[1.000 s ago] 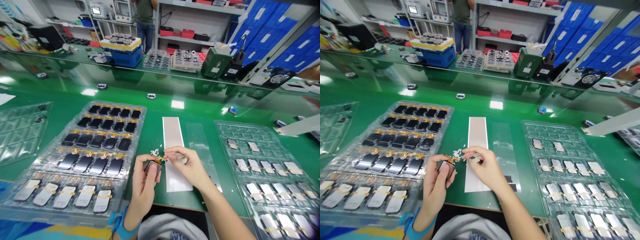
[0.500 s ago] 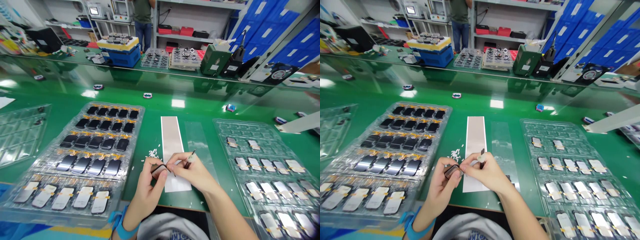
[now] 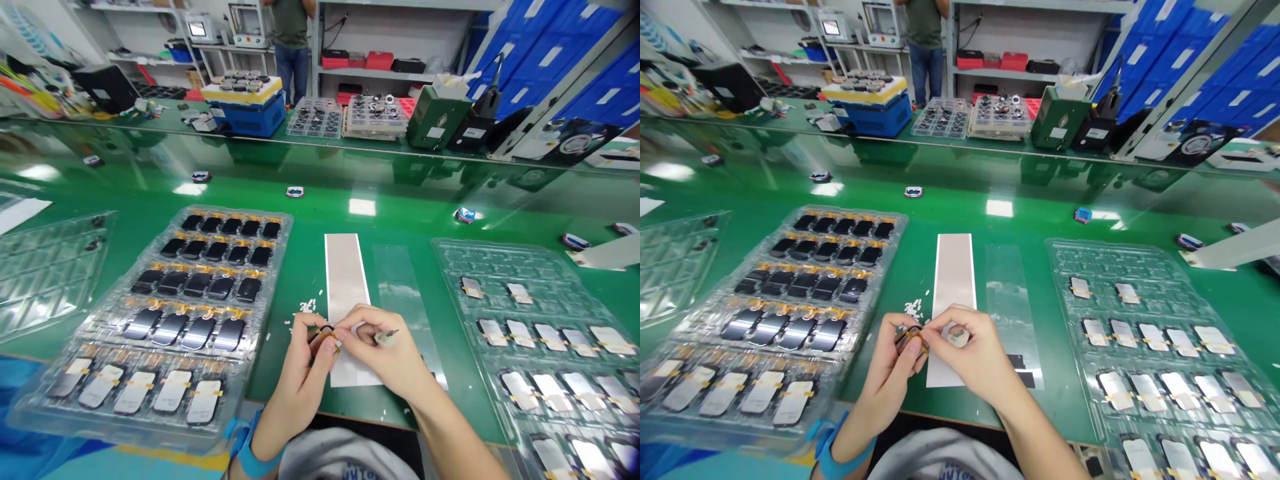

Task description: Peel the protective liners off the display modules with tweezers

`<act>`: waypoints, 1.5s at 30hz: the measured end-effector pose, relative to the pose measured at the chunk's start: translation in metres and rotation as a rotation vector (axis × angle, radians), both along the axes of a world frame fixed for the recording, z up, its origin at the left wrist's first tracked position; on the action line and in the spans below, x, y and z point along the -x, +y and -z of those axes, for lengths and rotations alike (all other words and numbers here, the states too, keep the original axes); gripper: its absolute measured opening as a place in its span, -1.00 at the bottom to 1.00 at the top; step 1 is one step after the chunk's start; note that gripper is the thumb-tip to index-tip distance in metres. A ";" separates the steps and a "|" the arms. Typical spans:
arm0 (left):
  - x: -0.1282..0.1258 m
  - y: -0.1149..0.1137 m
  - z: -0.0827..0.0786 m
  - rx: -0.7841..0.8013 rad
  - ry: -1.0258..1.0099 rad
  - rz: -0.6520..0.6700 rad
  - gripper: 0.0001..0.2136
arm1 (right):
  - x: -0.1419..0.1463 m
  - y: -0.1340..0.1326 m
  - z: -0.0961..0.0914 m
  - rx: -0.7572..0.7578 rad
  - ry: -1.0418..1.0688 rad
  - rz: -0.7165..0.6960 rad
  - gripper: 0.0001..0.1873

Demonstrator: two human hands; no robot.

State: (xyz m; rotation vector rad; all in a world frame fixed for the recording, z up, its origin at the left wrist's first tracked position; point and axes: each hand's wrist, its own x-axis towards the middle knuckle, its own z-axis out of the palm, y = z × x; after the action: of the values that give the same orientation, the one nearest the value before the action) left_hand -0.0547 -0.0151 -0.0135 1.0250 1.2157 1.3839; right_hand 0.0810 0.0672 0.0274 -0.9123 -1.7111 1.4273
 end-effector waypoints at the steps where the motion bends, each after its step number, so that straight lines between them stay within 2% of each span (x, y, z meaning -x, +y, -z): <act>1: 0.000 0.000 -0.001 0.004 -0.008 0.006 -0.86 | 0.000 0.000 0.000 0.000 0.000 -0.002 -0.89; 8: -0.002 0.003 0.001 0.019 0.044 -0.042 -0.83 | 0.001 0.001 0.002 0.046 -0.052 0.001 -0.88; 11: 0.000 0.003 -0.002 0.030 0.069 -0.027 -0.86 | -0.006 0.002 0.000 -0.029 -0.067 0.052 -0.77; 14: 0.005 -0.002 -0.010 0.024 0.270 0.036 -0.88 | -0.023 0.005 -0.002 -0.168 -0.047 0.186 -0.63; 16: 0.006 -0.004 -0.017 -0.007 0.476 0.146 -0.88 | -0.035 0.006 0.002 -0.212 -0.051 0.291 -0.58; 20: -0.002 0.001 -0.026 -0.145 0.789 0.367 -0.85 | -0.050 0.007 0.022 -0.121 -0.064 0.370 -0.64; 26: -0.017 0.020 -0.022 -0.221 1.010 0.419 -0.82 | -0.050 0.007 0.048 -0.088 0.005 0.419 -0.78; 38: -0.017 0.021 -0.018 -0.267 1.059 0.408 -0.77 | -0.049 0.008 0.040 0.035 0.065 0.425 -0.76; 42: -0.018 0.019 -0.016 -0.222 0.968 0.369 -0.77 | -0.052 0.009 0.033 0.159 0.190 0.434 -0.78; 45: -0.018 0.019 -0.015 -0.175 0.794 0.267 -0.86 | -0.052 0.007 0.025 0.163 0.328 0.532 -0.78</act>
State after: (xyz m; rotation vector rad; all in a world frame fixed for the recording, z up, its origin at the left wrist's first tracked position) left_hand -0.0364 0.0035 0.0019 1.8932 1.4460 0.8920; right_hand 0.1333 0.0739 0.0021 -1.0550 -1.0225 1.2731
